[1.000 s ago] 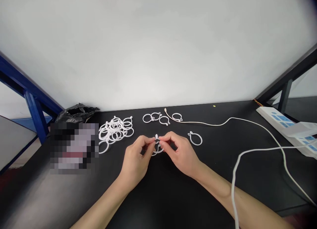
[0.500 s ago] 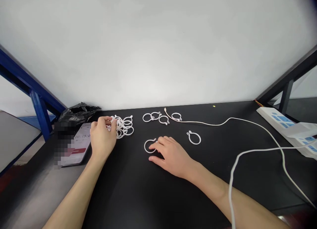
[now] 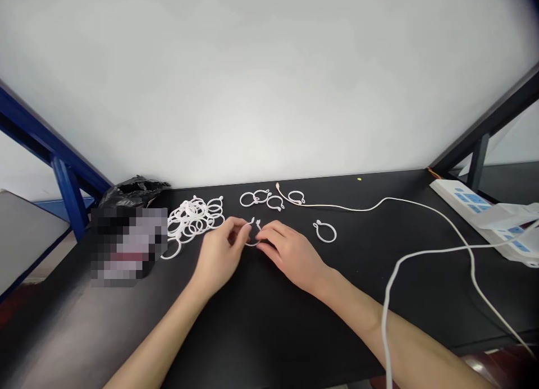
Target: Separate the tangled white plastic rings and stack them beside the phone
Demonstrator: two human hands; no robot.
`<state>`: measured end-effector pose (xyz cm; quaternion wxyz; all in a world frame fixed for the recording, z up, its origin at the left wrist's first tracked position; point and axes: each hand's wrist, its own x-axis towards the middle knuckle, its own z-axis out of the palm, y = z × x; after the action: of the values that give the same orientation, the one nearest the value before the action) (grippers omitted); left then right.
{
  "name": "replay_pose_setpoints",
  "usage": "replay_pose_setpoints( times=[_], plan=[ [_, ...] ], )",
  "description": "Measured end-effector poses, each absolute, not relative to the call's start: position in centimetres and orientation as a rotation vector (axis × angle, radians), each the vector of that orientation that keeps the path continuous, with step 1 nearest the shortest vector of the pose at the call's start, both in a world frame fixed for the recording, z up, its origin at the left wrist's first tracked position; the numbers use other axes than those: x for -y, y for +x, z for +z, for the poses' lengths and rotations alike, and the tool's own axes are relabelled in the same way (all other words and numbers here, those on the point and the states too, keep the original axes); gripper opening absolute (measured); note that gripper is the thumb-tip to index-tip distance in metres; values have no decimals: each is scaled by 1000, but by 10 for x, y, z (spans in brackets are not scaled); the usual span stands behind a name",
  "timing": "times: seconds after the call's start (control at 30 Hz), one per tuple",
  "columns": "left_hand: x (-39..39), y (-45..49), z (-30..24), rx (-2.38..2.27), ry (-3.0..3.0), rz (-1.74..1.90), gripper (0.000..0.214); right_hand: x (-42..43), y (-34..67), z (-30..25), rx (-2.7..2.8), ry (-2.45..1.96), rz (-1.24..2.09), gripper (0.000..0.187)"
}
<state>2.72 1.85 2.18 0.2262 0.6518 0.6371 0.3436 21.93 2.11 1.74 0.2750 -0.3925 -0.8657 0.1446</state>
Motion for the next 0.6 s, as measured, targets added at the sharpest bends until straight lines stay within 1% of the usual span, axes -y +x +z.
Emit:
replay_pose_setpoints(
  times=[0.1,0.27,0.43,0.6],
  plan=[
    [-8,46,21,-1609,1705,973,28,-20,219,18,2158,-1033,497,11],
    [-5,53,19,-1547,1681,1037,22,-20,215,21,1836,-1083,646,3],
    [-4,56,20,-1534,1635,1104,15,-20,212,26,1668,-1211,864,13],
    [-1,57,22,-1521,1623,1116,13,-18,212,23,1684,-1211,913,13]
  ],
)
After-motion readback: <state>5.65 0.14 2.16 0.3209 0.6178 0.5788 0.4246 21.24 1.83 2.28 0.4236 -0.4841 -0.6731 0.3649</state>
